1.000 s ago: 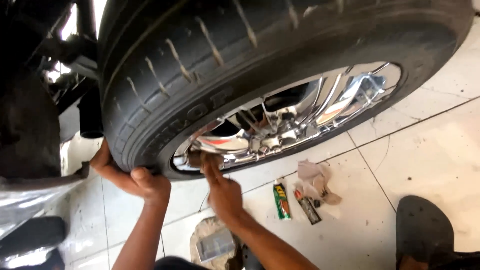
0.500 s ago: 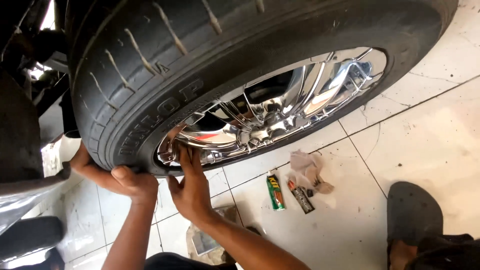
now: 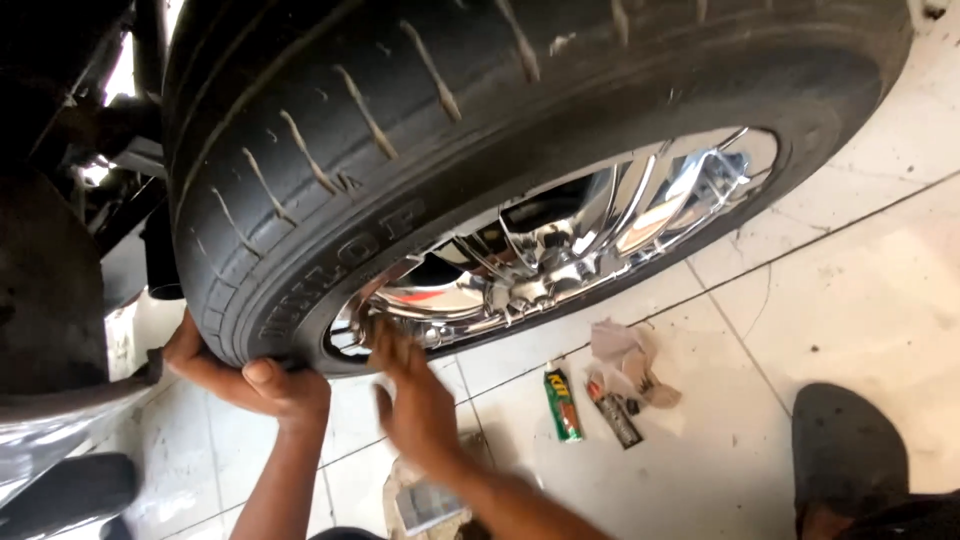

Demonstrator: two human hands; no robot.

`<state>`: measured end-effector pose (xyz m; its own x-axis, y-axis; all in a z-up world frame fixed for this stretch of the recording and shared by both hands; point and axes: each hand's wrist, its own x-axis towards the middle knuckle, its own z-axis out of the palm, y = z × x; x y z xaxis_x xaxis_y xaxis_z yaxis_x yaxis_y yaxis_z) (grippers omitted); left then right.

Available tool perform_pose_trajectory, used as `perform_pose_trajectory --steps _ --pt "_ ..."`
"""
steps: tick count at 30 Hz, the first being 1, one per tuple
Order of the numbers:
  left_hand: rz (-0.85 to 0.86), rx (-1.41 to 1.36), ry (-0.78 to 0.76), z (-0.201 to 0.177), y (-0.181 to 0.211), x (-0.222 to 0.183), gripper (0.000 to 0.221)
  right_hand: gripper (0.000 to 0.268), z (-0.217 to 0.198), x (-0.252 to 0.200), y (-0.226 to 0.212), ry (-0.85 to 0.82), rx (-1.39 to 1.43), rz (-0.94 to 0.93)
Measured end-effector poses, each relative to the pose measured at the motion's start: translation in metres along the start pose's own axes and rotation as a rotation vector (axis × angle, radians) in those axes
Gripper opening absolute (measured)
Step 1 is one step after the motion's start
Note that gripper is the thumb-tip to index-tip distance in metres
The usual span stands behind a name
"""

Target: The person polishes the chrome rim of a car wheel using a cloth and metal polish.

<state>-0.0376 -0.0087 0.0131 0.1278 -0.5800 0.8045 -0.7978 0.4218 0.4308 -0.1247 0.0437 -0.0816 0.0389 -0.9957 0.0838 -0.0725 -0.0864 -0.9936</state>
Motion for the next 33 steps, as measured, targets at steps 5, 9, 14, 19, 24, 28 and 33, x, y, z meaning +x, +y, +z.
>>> perform_pose_trajectory --steps 5,9,14,19,24,28,33 --pt "-0.029 0.024 -0.007 -0.006 -0.01 -0.01 0.099 0.073 0.007 -0.006 0.007 -0.067 0.016 -0.042" --pt "-0.045 0.127 0.039 -0.011 -0.02 -0.011 0.1 0.079 0.001 -0.005 0.017 -0.253 -0.11 0.144" --pt "-0.023 -0.02 0.017 -0.003 -0.021 -0.009 0.102 0.088 0.009 -0.017 0.026 -0.077 0.164 -0.088" --pt "-0.034 0.038 0.008 -0.009 -0.02 -0.006 0.095 0.084 0.023 -0.013 0.075 -0.049 0.084 -0.048" --pt "-0.029 -0.059 -0.031 -0.01 -0.019 -0.01 0.096 0.061 0.018 -0.001 0.1 -0.094 -0.048 0.002" --pt "-0.006 0.006 -0.025 -0.011 -0.019 -0.006 0.092 0.081 -0.006 -0.017 0.059 -0.265 -0.218 0.055" --pt "-0.002 0.053 -0.025 -0.008 0.0 -0.003 0.096 0.084 -0.009 0.01 0.047 -0.271 -0.353 -0.007"
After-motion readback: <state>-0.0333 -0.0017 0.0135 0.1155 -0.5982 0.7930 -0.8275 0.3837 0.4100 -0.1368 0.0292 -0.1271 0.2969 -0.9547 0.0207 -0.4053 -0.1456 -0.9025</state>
